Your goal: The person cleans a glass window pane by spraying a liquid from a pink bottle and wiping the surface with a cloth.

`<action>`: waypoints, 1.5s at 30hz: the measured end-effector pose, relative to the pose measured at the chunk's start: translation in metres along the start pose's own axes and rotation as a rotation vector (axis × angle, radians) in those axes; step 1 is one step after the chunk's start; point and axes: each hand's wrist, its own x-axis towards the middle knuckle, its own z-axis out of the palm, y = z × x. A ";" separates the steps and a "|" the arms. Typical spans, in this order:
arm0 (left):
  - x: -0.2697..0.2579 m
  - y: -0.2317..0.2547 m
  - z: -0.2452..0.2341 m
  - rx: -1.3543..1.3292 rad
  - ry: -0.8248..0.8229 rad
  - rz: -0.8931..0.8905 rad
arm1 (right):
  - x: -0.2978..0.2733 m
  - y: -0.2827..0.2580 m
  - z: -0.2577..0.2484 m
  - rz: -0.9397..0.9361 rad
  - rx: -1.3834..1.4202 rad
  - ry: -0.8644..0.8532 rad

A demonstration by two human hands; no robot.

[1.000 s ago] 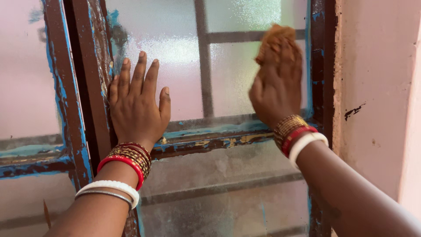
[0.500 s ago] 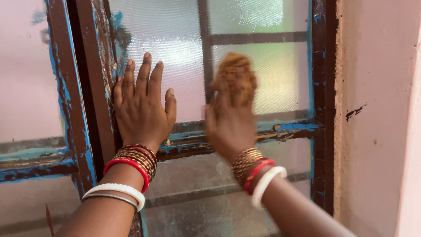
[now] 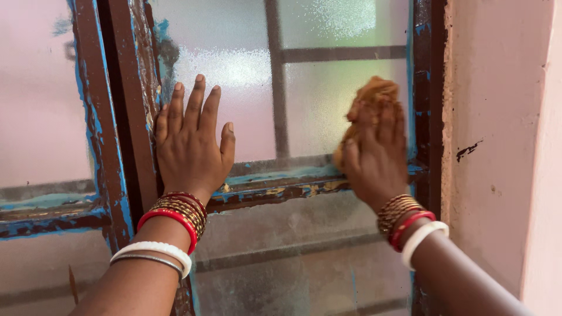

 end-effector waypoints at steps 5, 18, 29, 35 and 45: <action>-0.001 0.002 0.002 0.019 -0.004 -0.008 | 0.004 0.011 -0.002 0.187 0.050 0.021; 0.000 -0.002 0.002 -0.050 0.029 0.009 | 0.047 -0.136 0.017 -0.077 0.066 0.054; -0.002 -0.002 -0.003 -0.088 0.043 0.003 | 0.018 -0.059 0.016 -0.309 0.038 0.008; -0.003 -0.001 -0.002 -0.082 0.034 0.003 | 0.002 0.047 -0.008 0.061 -0.141 -0.021; -0.001 0.000 0.002 -0.062 0.040 0.014 | 0.000 -0.055 0.010 0.007 0.031 0.033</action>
